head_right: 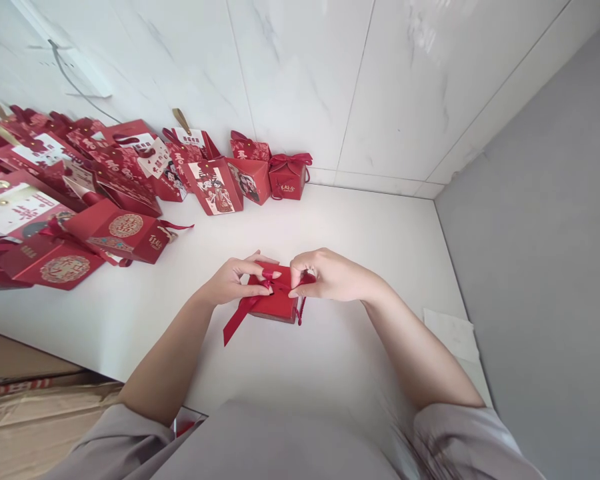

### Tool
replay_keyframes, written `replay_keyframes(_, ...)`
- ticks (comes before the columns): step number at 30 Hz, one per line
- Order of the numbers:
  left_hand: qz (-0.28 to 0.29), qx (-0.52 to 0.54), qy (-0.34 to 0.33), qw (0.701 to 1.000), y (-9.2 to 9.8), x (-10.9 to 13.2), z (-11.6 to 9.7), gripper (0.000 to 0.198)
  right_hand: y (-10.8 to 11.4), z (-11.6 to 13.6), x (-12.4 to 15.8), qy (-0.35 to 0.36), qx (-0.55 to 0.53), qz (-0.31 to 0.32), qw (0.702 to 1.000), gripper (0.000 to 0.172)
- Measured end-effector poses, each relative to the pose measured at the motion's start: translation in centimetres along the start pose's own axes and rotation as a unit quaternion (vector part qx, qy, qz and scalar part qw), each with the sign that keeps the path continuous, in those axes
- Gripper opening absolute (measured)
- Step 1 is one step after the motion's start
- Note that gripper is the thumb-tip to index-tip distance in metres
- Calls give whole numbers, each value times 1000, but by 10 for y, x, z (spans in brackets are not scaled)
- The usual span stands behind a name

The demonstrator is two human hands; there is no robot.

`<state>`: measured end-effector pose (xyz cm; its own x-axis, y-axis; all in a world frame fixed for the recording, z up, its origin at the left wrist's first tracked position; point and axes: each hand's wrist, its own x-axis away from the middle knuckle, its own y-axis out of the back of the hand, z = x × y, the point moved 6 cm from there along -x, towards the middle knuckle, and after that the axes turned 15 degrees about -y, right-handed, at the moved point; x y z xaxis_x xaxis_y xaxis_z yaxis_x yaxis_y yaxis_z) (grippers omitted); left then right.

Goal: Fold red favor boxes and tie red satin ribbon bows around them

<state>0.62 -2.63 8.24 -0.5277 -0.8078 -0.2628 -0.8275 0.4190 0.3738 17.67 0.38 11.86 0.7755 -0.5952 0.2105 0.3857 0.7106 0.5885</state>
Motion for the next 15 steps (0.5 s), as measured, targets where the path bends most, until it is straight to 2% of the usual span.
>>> replay_keyframes(3,0,-20,6,1000,2,1,1,19,-1,0,2,-16,-23,25,999,17)
replay_keyframes(9,-7,-21,11,1000,4,2,1,19,-9,-13,-3,-115,-98,60,987,31)
replay_keyframes(15,-7,-18,22,1000,4,3,1,18,-15,-16,-8,-117,-108,70,985,34)
